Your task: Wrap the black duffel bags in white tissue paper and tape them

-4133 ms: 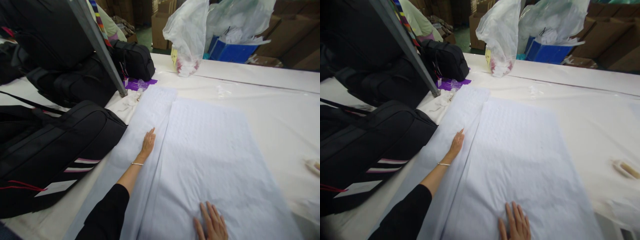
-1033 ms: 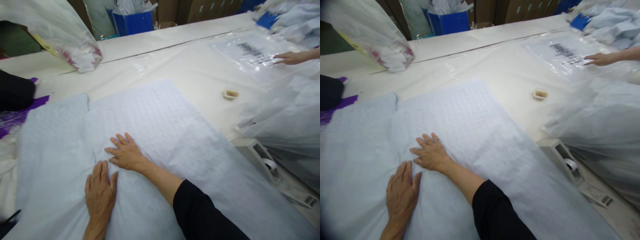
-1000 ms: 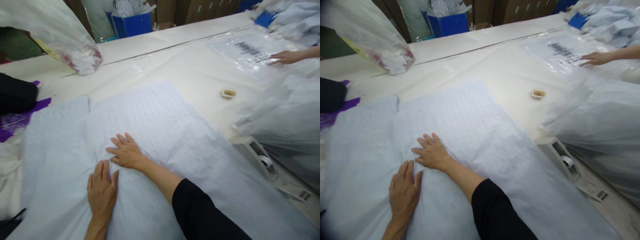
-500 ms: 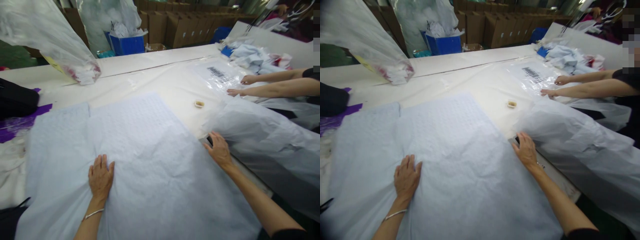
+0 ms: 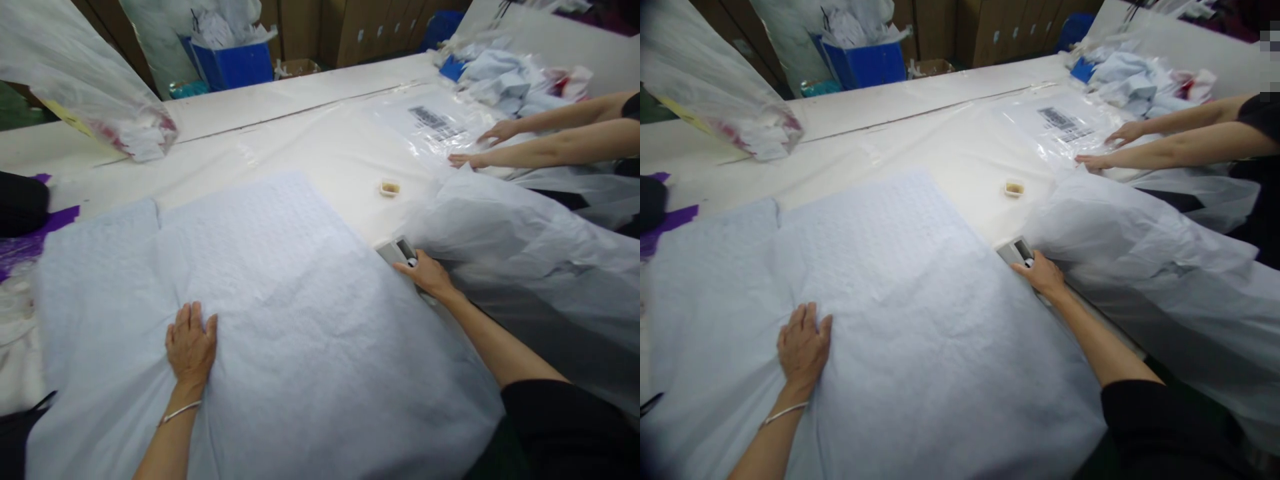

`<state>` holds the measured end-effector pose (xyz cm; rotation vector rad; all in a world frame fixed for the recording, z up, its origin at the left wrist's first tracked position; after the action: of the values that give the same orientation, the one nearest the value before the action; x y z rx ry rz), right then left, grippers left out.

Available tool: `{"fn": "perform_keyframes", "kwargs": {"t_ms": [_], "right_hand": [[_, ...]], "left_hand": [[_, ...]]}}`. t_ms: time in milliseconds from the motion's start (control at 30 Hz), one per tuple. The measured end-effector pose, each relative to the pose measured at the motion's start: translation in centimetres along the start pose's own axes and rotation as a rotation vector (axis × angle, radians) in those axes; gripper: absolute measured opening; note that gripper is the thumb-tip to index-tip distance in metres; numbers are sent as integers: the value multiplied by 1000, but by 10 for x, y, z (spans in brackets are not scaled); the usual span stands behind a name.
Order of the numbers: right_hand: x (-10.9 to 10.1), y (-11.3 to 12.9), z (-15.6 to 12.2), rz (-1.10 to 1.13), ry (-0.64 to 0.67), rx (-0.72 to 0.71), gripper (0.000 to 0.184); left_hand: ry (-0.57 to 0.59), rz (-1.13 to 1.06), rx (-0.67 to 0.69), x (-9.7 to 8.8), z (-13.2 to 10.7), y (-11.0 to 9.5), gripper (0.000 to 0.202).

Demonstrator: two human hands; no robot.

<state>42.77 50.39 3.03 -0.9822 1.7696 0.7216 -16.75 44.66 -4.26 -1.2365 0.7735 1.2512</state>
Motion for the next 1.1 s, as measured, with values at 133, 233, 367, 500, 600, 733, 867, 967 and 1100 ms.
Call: {"fn": "perform_keyframes", "kwargs": {"t_ms": [133,233,367,500,600,733,867,967,1100], "right_hand": [[-16,-30,6,243,-36,-121,60],[-18,-69,-2,408,75,-86,53],[-1,-90,-19,645,425,-24,61],[5,-89,-27,764,402,-54,58],[4,-94,-32,810,318,-54,55],[-7,-100,-48,865,206,-64,52],[-16,-104,-68,822,65,-116,50],[1,-111,-73,760,97,-56,48],[22,-127,-69,652,61,24,41]], "left_hand": [[22,-8,-23,-1,2,-1,60],[33,-15,-24,-2,2,-2,61],[50,-6,-29,-3,2,-4,63],[37,9,-29,-4,3,-5,64],[29,15,-15,-5,4,-6,65],[27,18,-4,-6,5,-7,64],[31,28,-19,-7,4,-7,60],[33,24,-18,-6,3,-7,59],[31,5,-13,-3,6,-4,59]]}}
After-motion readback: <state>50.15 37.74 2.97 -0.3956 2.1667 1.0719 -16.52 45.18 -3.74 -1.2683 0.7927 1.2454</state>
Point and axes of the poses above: each hand's wrist, its own z-axis towards the middle knuckle, its own x-axis out of the palm, y = z × x, the point moved 5 cm from there along z, towards the middle knuckle, and after that the axes turned 4 degrees about -z, right-handed, at the moved point
